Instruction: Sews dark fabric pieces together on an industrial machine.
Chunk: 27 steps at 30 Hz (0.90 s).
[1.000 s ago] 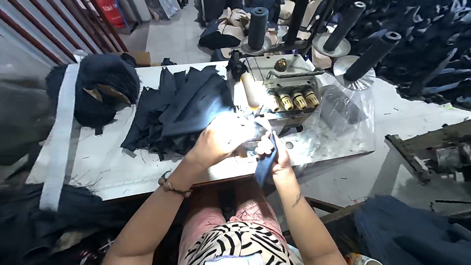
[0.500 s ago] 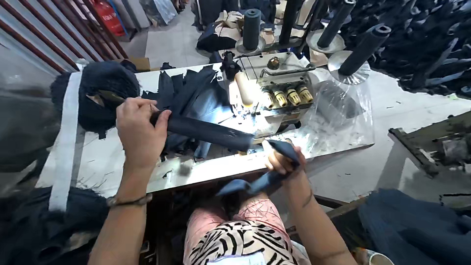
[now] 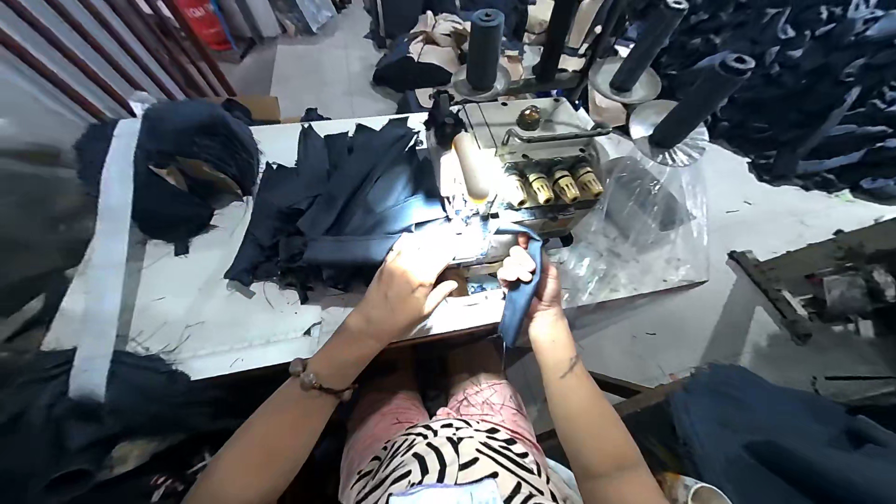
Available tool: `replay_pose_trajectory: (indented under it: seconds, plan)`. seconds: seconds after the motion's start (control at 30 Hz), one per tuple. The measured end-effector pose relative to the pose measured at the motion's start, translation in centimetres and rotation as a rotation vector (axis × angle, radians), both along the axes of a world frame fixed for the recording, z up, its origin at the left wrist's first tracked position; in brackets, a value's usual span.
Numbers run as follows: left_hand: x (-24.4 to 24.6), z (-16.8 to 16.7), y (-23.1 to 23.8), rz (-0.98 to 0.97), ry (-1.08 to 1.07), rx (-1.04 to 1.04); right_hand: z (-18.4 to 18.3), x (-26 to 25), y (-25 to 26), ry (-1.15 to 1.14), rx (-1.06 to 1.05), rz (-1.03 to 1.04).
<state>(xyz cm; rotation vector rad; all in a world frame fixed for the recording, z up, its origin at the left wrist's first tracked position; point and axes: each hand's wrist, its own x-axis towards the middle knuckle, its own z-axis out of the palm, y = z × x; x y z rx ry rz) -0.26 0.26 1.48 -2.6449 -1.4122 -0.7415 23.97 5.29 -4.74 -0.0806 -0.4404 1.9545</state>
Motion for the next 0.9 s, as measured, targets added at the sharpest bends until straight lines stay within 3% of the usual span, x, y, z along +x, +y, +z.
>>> replay_pose_trajectory:
  seconds: [0.27, 0.37, 0.47, 0.57, 0.67, 0.73, 0.8, 0.9]
  plan:
    - [0.0, 1.0, 2.9, -0.021, -0.059, 0.039, -0.1, -0.6, -0.2, -0.025, -0.039, -0.041]
    - [-0.3, 1.2, 2.3, 0.074, -0.025, -0.076, 1.0, -1.1, -1.9, -0.4, 0.001, -0.061]
    - [1.4, 2.7, -1.1, 0.153, -0.301, -0.205, 2.8, -1.9, -4.3, -0.73, 0.278, 0.059]
    - [2.3, 4.7, -4.5, 0.067, -0.507, -0.192, 4.0, -1.9, -5.6, -0.534, 0.546, 0.305]
    - [-1.8, 7.4, -5.0, 0.143, -0.514, -0.07, 4.7, -1.0, -4.8, -0.239, 0.724, 0.299]
    - [-5.7, 8.2, -3.7, 0.381, -0.346, 0.081, 4.1, -0.1, -3.7, -0.126, 0.677, 0.195]
    - [-8.7, 6.9, -2.0, 0.568, -0.165, 0.148, 2.5, 0.4, -2.9, -0.128, 0.467, 0.088]
    - [-6.8, 4.5, -0.8, 0.473, -0.063, 0.071, 1.0, -0.3, -2.2, -0.24, 0.016, -0.016]
